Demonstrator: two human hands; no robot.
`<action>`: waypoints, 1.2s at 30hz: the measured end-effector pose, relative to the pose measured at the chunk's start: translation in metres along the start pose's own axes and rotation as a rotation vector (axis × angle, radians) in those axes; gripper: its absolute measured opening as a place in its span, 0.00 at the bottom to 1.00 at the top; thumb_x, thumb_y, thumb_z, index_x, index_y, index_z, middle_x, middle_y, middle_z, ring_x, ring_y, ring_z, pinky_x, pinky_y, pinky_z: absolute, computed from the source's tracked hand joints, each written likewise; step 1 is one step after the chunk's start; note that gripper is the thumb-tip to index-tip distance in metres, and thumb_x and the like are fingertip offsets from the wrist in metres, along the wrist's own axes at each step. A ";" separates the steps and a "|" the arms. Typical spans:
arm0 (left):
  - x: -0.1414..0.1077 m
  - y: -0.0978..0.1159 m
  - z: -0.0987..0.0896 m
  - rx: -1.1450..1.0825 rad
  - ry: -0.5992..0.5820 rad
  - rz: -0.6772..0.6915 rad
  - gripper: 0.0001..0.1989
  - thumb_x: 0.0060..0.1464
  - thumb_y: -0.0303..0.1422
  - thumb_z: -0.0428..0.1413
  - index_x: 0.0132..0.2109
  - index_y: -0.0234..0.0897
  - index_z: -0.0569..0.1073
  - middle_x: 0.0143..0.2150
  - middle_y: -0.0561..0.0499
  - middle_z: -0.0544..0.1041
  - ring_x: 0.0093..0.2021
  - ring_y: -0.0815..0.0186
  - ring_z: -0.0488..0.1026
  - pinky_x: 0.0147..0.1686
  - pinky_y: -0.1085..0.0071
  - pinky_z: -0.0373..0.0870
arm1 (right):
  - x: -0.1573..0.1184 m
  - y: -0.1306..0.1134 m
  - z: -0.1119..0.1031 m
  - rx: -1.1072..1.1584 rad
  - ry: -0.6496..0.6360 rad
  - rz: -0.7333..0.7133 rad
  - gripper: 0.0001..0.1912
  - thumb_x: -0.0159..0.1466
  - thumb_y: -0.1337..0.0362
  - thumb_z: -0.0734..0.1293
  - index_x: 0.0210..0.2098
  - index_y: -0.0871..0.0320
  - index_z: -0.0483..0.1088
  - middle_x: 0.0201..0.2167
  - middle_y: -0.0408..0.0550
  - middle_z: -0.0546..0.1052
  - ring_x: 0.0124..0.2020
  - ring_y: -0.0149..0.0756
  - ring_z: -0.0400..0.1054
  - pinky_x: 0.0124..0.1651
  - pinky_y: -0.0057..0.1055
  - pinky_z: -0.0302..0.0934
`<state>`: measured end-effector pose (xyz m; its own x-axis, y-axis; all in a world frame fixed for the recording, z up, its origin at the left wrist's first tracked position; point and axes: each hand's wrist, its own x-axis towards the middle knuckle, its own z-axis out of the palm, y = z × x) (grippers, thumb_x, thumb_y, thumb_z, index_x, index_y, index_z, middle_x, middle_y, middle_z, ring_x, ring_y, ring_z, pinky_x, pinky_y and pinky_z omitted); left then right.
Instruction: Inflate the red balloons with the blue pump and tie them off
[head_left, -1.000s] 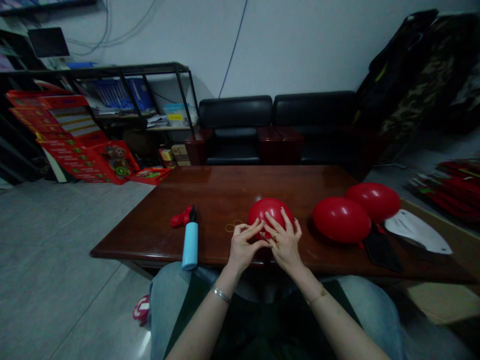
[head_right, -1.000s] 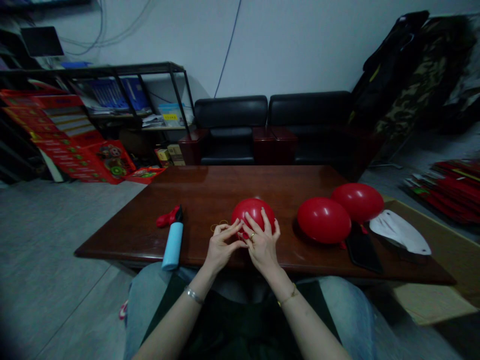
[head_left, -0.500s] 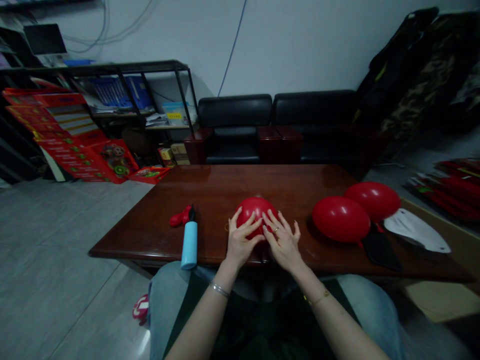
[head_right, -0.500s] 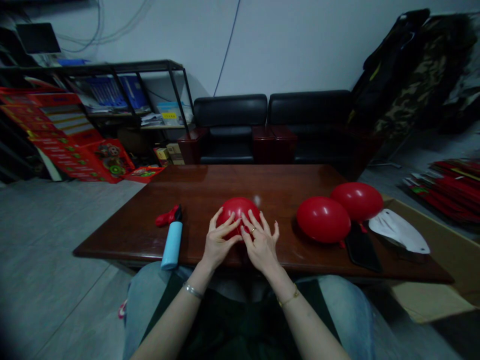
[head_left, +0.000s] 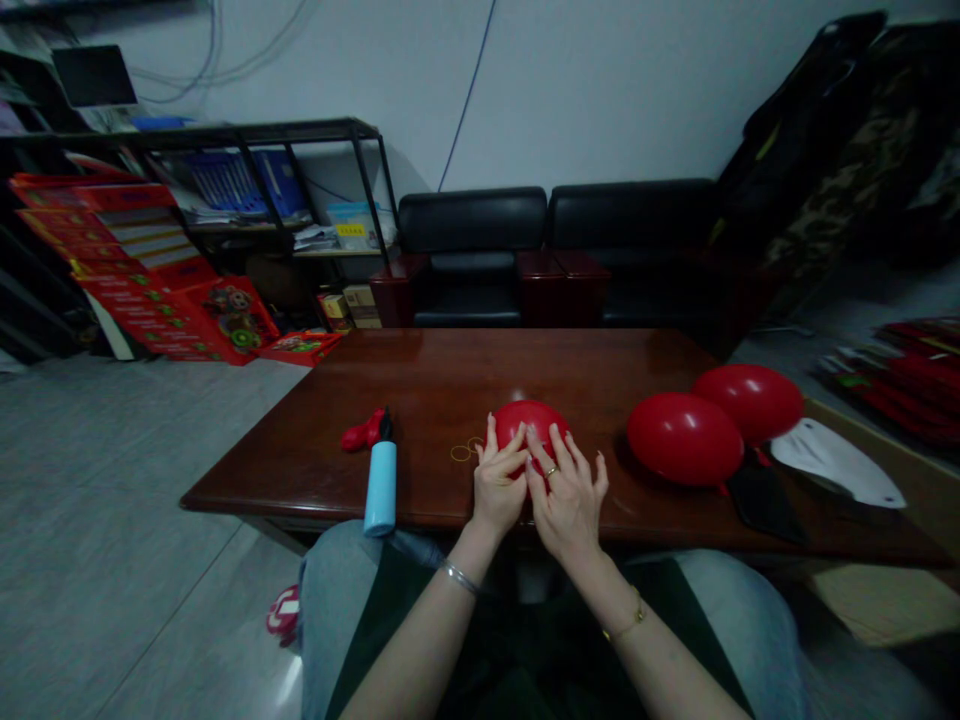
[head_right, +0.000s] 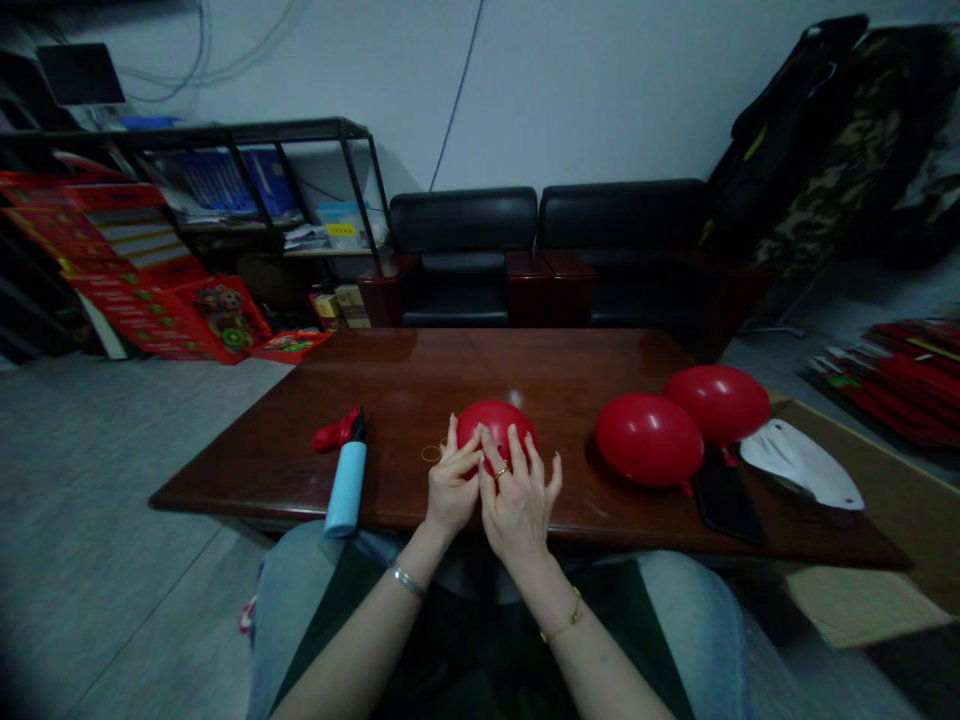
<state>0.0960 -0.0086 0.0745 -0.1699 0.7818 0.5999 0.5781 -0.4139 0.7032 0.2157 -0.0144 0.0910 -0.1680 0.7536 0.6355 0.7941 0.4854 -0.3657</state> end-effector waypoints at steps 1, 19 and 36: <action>-0.001 0.000 -0.001 -0.001 -0.012 0.006 0.11 0.57 0.27 0.57 0.44 0.44 0.81 0.58 0.45 0.73 0.72 0.49 0.45 0.61 0.26 0.41 | -0.001 0.001 -0.004 0.002 -0.017 -0.004 0.25 0.69 0.57 0.58 0.66 0.39 0.56 0.67 0.50 0.61 0.66 0.55 0.57 0.64 0.67 0.39; 0.001 0.017 -0.025 -0.015 -0.430 0.081 0.11 0.57 0.26 0.57 0.41 0.44 0.81 0.61 0.47 0.71 0.73 0.47 0.41 0.58 0.23 0.42 | 0.062 0.053 -0.047 0.109 -0.207 -0.709 0.18 0.67 0.69 0.62 0.45 0.38 0.76 0.62 0.36 0.70 0.69 0.41 0.52 0.67 0.53 0.48; 0.003 0.009 -0.020 -0.226 -0.363 0.107 0.07 0.55 0.28 0.60 0.39 0.43 0.81 0.47 0.48 0.82 0.64 0.50 0.66 0.66 0.34 0.27 | 0.046 0.053 -0.071 0.324 -0.407 -0.458 0.07 0.66 0.66 0.62 0.31 0.56 0.68 0.51 0.53 0.71 0.56 0.43 0.63 0.57 0.49 0.62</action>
<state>0.0845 -0.0193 0.0903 0.1963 0.8255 0.5291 0.3815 -0.5614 0.7344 0.2914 0.0145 0.1493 -0.7004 0.5169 0.4921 0.3869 0.8544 -0.3468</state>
